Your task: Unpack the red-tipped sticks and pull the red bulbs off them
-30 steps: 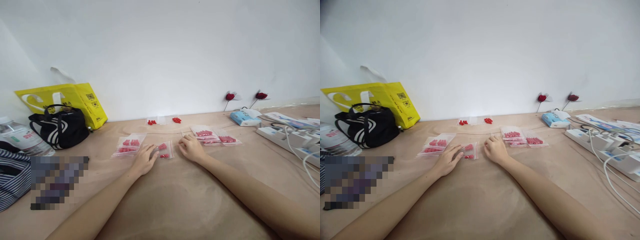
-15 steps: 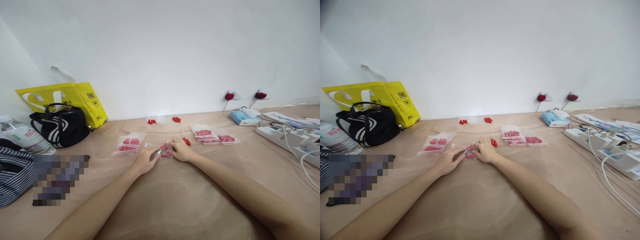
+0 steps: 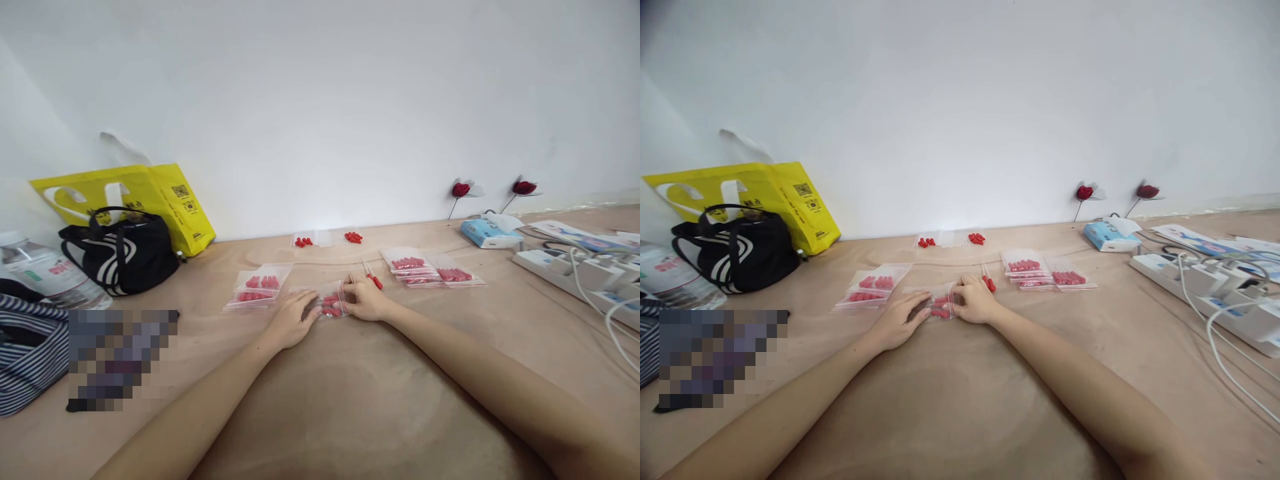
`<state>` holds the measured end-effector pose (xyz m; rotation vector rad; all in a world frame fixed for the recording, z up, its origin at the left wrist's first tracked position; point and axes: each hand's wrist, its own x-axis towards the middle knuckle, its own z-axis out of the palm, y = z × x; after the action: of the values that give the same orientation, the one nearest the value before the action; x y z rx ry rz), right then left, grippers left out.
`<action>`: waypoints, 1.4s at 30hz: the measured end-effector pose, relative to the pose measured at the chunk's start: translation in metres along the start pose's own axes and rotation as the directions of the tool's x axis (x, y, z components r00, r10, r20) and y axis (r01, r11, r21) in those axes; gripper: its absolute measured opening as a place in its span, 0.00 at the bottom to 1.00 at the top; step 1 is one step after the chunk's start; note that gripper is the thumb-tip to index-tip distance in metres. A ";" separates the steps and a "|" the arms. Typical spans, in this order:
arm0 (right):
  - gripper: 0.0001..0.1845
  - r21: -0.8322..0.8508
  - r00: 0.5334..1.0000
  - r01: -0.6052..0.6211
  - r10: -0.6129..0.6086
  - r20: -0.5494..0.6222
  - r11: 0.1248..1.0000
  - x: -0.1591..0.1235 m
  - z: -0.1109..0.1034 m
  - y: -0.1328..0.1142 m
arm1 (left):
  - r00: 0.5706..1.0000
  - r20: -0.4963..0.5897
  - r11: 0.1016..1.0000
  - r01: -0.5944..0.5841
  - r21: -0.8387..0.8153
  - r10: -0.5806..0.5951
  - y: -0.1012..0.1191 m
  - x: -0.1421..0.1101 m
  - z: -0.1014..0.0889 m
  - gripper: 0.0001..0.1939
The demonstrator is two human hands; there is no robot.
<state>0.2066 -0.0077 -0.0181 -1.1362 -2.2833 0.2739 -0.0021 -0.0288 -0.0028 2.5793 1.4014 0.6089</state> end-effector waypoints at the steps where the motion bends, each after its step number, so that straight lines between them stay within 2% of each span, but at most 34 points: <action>1: 0.09 -0.003 1.000 -0.018 0.018 0.007 1.000 0.000 -0.001 0.000 | 1.000 -0.002 1.000 0.002 0.000 -0.002 0.000 0.000 0.000 0.20; 7: 0.06 -0.003 0.990 -0.119 0.118 -0.082 0.993 -0.002 -0.008 -0.003 | 1.000 -0.002 1.000 0.002 0.006 -0.002 0.002 0.000 -0.002 0.20; 10: 0.06 -0.005 0.990 -0.090 0.089 -0.106 0.996 -0.005 -0.014 -0.002 | 1.000 0.010 1.000 0.007 0.006 -0.007 0.002 0.000 -0.003 0.20; 15: 0.09 0.095 0.999 0.039 -0.037 -0.028 0.995 -0.008 -0.016 0.000 | 1.000 0.015 1.000 -0.004 0.011 0.004 0.000 0.000 -0.002 0.20; 17: 0.07 0.149 0.999 0.015 -0.019 0.026 0.989 -0.008 -0.015 0.000 | 1.000 0.008 1.000 -0.002 0.006 0.002 -0.001 0.000 -0.001 0.20; 20: 0.05 0.209 0.994 -0.088 0.071 0.086 0.974 -0.010 -0.014 -0.001 | 1.000 0.004 1.000 0.003 -0.008 -0.003 -0.001 0.000 -0.001 0.20; 24: 0.10 0.098 0.995 -0.096 0.092 0.046 0.991 -0.015 -0.023 -0.004 | 1.000 0.012 1.000 0.027 -0.016 -0.027 -0.001 0.000 -0.002 0.20; 27: 0.09 -0.011 0.999 -0.048 0.048 0.022 0.999 -0.019 -0.030 -0.008 | 1.000 0.009 0.999 0.029 -0.018 -0.029 -0.001 0.000 -0.002 0.20; 32: 0.05 -0.014 0.998 0.027 -0.026 0.049 1.000 -0.028 -0.031 -0.011 | 1.000 -0.002 1.000 0.021 -0.021 -0.021 -0.001 0.000 -0.002 0.19; 36: 0.04 -0.077 0.998 -0.037 0.033 -0.046 0.996 -0.042 -0.032 -0.006 | 0.999 0.011 0.999 0.038 -0.019 -0.038 -0.001 -0.001 -0.002 0.20; 39: 0.02 -0.088 0.991 -0.039 0.027 -0.128 0.995 -0.053 -0.037 0.002 | 0.999 0.015 0.999 0.035 -0.022 -0.034 -0.002 0.000 -0.002 0.20; 42: 0.04 -0.066 0.960 -0.036 0.016 -0.278 0.997 -0.057 -0.043 0.009 | 0.999 0.012 0.999 0.034 -0.024 -0.034 -0.003 0.000 -0.001 0.20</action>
<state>0.2648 -0.0493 -0.0091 -1.1613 -2.0451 0.0392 -0.0051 -0.0268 -0.0028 2.5307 1.4217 0.6009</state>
